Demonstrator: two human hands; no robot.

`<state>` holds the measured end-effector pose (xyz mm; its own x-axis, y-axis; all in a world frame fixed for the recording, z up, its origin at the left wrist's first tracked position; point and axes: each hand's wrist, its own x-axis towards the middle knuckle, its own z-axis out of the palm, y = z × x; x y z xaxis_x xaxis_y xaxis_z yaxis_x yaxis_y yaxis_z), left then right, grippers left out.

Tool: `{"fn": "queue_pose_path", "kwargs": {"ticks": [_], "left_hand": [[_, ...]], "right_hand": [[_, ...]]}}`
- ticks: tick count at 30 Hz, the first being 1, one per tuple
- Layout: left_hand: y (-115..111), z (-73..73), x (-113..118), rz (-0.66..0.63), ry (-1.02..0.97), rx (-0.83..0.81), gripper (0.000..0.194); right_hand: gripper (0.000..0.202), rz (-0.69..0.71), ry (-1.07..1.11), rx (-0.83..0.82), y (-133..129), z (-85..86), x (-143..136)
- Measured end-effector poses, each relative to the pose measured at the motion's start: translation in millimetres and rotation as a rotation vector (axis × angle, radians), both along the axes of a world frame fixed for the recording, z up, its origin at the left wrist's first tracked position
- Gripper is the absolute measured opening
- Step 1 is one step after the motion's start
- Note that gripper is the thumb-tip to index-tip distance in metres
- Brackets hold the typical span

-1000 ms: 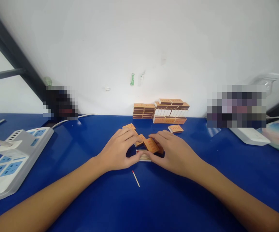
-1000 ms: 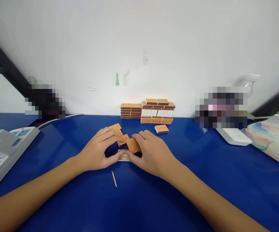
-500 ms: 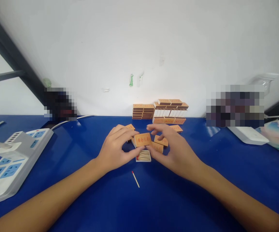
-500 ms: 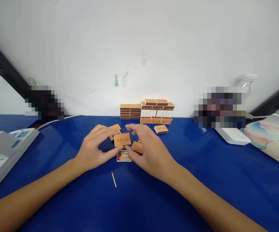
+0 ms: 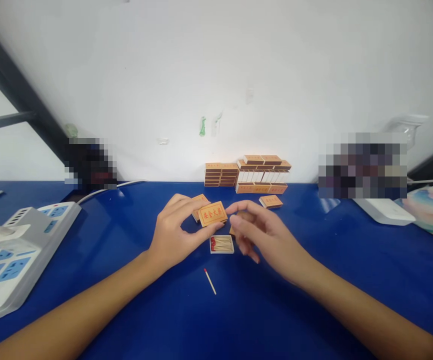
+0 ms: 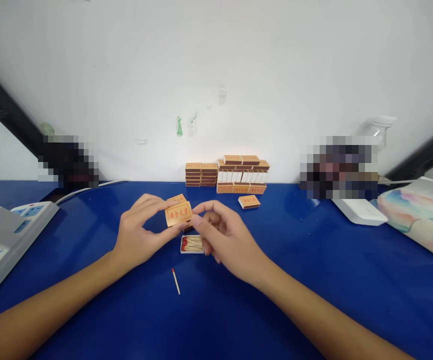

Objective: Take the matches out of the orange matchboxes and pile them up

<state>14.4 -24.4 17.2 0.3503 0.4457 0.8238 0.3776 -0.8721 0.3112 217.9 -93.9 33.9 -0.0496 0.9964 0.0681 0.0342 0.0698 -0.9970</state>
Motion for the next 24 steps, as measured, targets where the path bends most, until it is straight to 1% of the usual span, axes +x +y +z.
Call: {"fn": "queue_pose_path", "kwargs": {"ticks": [1,2,4,5,6,9,11,13,16,18,22,24], "left_hand": [[0.0,-0.2,-0.1,-0.006,-0.006,-0.003,0.034],[0.0,-0.4,-0.1,-0.008,-0.010,-0.007,0.034],[-0.3,-0.4,0.3,-0.008,-0.012,-0.007,0.034],[-0.5,-0.4,0.7,-0.010,-0.012,0.000,0.034],[-0.7,-0.4,1.1,-0.016,-0.015,0.012,0.034],[-1.0,-0.9,2.2,-0.053,-0.010,0.043,0.032],[-1.0,-1.5,2.2,-0.078,0.012,0.045,0.034],[-1.0,-2.0,1.8,-0.097,0.042,0.031,0.038],[-1.2,-2.2,1.3,-0.086,0.051,0.007,0.040],[-1.2,-2.4,1.1,-0.069,0.050,-0.003,0.039],[-0.6,-2.7,0.5,-0.055,0.049,-0.018,0.036],[-0.3,-2.8,0.2,-0.040,0.028,-0.015,0.033]], "right_hand": [[0.042,0.033,-0.003,-0.016,0.0,0.2,-0.3],[0.042,0.028,0.000,-0.016,0.0,0.3,-0.5],[0.044,-0.062,0.020,0.018,0.2,-0.3,-0.9],[0.046,-0.086,0.025,0.025,0.5,-1.2,-1.1],[0.047,-0.078,0.028,0.021,0.6,-2.6,-1.4],[0.047,0.016,0.021,-0.015,0.7,-7.8,-3.2],[0.046,0.023,0.021,-0.022,0.6,-10.2,-4.1],[0.047,-0.016,0.019,-0.011,0.9,-10.5,-3.7],[0.049,-0.093,0.006,0.021,1.7,-8.3,-1.3],[0.049,-0.128,-0.013,0.047,2.3,-7.1,0.3],[0.049,-0.144,-0.032,0.095,2.7,-9.0,0.9],[0.050,-0.195,0.000,0.136,2.3,-10.6,-0.2]]}}
